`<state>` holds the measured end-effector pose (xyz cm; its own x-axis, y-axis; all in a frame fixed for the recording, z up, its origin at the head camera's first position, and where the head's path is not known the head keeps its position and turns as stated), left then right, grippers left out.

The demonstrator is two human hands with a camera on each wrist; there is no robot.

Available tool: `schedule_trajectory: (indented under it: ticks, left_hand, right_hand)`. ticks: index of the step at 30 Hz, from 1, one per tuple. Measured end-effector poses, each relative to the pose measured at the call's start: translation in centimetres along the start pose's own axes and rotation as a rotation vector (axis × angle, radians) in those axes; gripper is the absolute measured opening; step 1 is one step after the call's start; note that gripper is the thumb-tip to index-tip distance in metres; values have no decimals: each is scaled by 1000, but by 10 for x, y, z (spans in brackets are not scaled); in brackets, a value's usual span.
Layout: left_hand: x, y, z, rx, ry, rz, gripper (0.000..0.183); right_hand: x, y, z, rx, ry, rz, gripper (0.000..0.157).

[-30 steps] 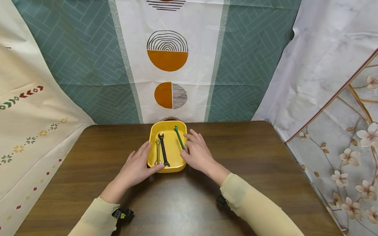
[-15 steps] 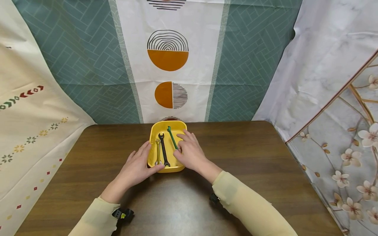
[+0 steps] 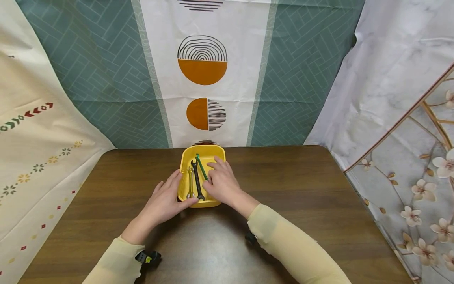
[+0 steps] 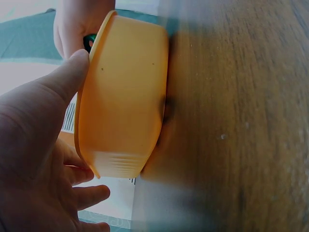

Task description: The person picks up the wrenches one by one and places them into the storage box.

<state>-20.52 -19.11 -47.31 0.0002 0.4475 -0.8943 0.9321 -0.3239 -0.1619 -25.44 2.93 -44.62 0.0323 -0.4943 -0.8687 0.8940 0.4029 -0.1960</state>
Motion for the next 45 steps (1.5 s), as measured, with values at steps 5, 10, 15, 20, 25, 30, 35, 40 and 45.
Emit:
schedule_trajectory:
  ticks: [5,10,15,20,25,30,35,40,45]
  left_hand:
    - [0,0,-1,1,2,-2,116]
    - [0,0,-2,2,5,0,116]
    - [-1,1,-2,2,2,5,117]
    - [0,1,-1,1,-4,9,118]
    - [0,1,0,1,-4,10,118]
    - [-1,0,-1,1,-5,12,118]
    - [-1,0,-1,1,-6,15,117]
    - [-1,0,-1,0,-6,16,118]
    - [-1,0,-1,-1,-6,16,118]
  right_hand:
    - [6,-3,2,-1,17,10,34]
    - [10,-5,5,12,46,30,36]
    - [13,-8,7,25,100,47,36]
    - [16,-10,9,32,143,57,36]
    - [18,-11,12,36,198,66,34]
    - [20,-11,14,43,214,61,34]
    - [23,-12,15,57,255,67,34]
    - [25,-13,16,67,310,85,35]
    - [27,-13,16,85,353,111,39]
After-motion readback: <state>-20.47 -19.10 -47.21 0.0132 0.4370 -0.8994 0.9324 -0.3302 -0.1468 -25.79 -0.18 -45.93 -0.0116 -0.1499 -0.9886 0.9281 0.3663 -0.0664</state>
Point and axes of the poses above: each hand's wrist, its own y-axis away from the middle knuckle, its own x-axis out of the palm, z = x × y, the point moved 2 cm from there along -y, towards the middle knuckle, and after that the axes turned 5 degrees about x, right-handed, at the moved point
